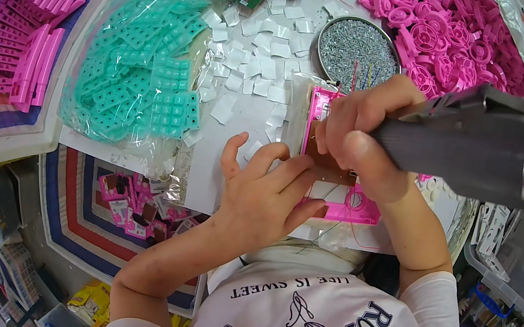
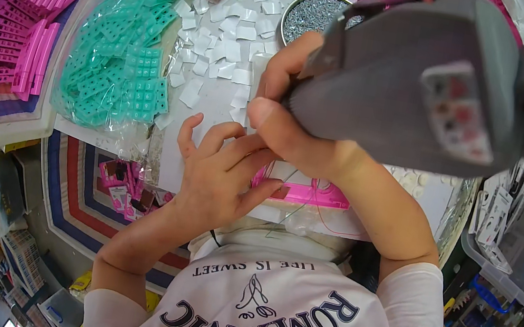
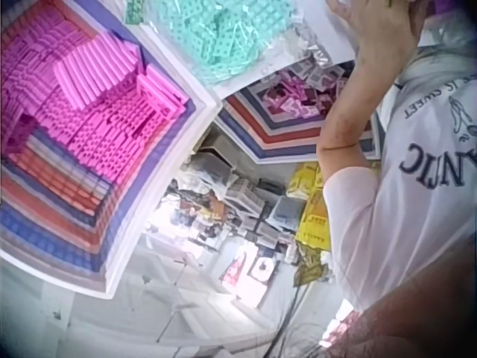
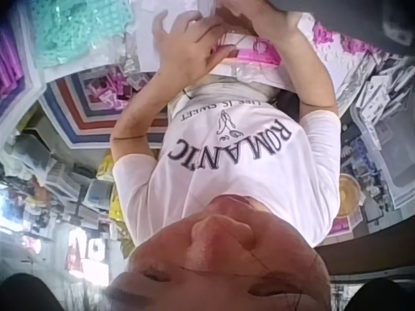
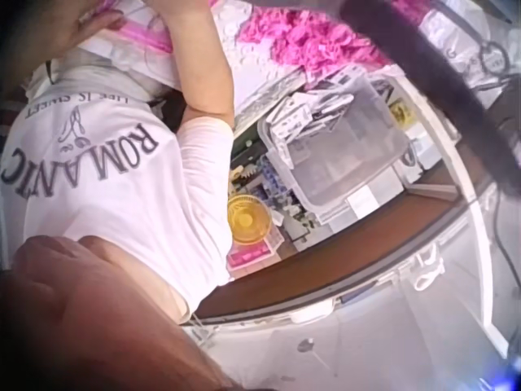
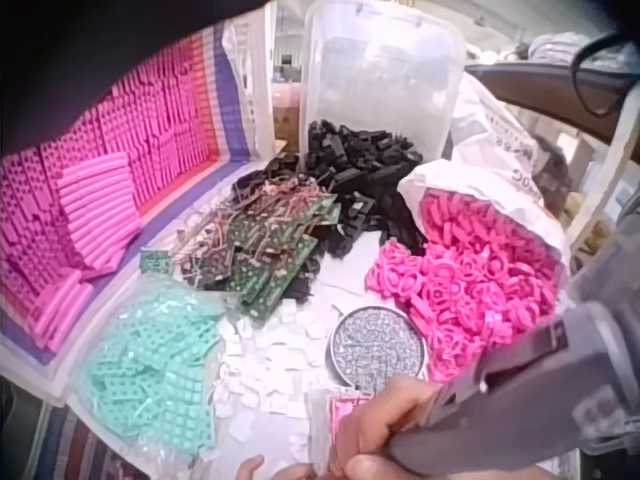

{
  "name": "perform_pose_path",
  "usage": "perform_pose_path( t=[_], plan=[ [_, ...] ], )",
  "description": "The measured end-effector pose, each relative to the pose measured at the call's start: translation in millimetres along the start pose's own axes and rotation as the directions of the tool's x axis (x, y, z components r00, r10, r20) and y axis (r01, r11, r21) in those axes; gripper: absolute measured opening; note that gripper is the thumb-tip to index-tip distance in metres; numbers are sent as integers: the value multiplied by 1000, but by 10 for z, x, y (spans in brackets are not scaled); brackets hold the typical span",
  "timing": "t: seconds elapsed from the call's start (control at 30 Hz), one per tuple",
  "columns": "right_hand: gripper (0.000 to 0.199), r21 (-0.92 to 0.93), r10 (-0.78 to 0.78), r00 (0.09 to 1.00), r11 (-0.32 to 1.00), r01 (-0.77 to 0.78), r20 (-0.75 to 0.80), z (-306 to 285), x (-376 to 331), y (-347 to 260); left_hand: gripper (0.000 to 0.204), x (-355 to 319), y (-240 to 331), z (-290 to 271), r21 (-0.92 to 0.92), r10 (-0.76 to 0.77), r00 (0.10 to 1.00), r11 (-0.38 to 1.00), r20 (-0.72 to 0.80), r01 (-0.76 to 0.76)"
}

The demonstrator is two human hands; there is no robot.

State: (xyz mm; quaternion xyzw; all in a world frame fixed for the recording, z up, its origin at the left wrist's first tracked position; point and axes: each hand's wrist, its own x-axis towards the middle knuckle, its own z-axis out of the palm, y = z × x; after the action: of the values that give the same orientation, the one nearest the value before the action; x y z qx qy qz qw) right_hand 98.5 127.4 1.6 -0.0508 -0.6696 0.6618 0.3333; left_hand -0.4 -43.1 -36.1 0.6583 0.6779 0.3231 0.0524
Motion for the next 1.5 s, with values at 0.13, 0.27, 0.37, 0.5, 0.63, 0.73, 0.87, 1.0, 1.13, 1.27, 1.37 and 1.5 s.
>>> perform_pose_path(
  t=[0.13, 0.27, 0.37, 0.5, 0.63, 0.73, 0.87, 1.0, 1.13, 1.27, 1.37, 1.5],
  plan=[
    [29, -155, 26, 994, 988, -9, 108, -11, 45, -6, 33, -2, 11, 8, -15, -3, 1000, 1000, -24, 3],
    [29, 7, 58, 993, 998, -59, 105, -29, 73, 54, 34, 22, 33, -58, -102, -26, 999, 994, 45, 30],
    [28, 170, 58, 996, 983, -69, 71, -64, 137, -48, 36, -65, 91, -93, -178, -21, 997, 984, 80, 34],
    [47, 183, -37, 999, 982, 39, -15, -254, 107, -171, 30, -102, 172, -1, -122, 70, 993, 991, 94, -58],
    [52, -127, -157, 841, 986, 106, -518, -200, -49, -480, 25, -71, 158, -5, -195, 114, 989, 976, 91, -95],
    [41, -404, -190, 922, 914, 40, -337, -550, -614, -598, 24, 12, 125, 1, -285, 89, 996, 954, -11, -89],
    [45, -450, 287, 957, 860, -242, 35, -243, -598, -480, 22, 172, 89, -19, -345, 87, 995, 936, 43, -67],
    [47, -519, 225, 936, 853, -56, 269, -260, -437, -206, 23, 188, 96, -31, -381, -14, 999, 924, 52, 32],
    [25, -632, 320, 902, 772, -71, 289, -297, -418, -305, 25, 100, 203, 53, -521, -288, 956, 808, 57, 274],
    [13, -655, 263, 948, 751, -83, 181, -282, -527, -323, 22, 124, 215, 97, -432, -310, 951, 855, 14, 285],
    [11, -666, 271, 952, 738, -110, 144, -286, -589, -329, 20, 161, 134, 98, -234, -89, 994, 970, -66, 71],
    [9, -684, 296, 950, 713, -153, 96, -280, -623, -347, 18, 165, 148, 99, -176, -41, 998, 984, -48, 32]
  ],
)
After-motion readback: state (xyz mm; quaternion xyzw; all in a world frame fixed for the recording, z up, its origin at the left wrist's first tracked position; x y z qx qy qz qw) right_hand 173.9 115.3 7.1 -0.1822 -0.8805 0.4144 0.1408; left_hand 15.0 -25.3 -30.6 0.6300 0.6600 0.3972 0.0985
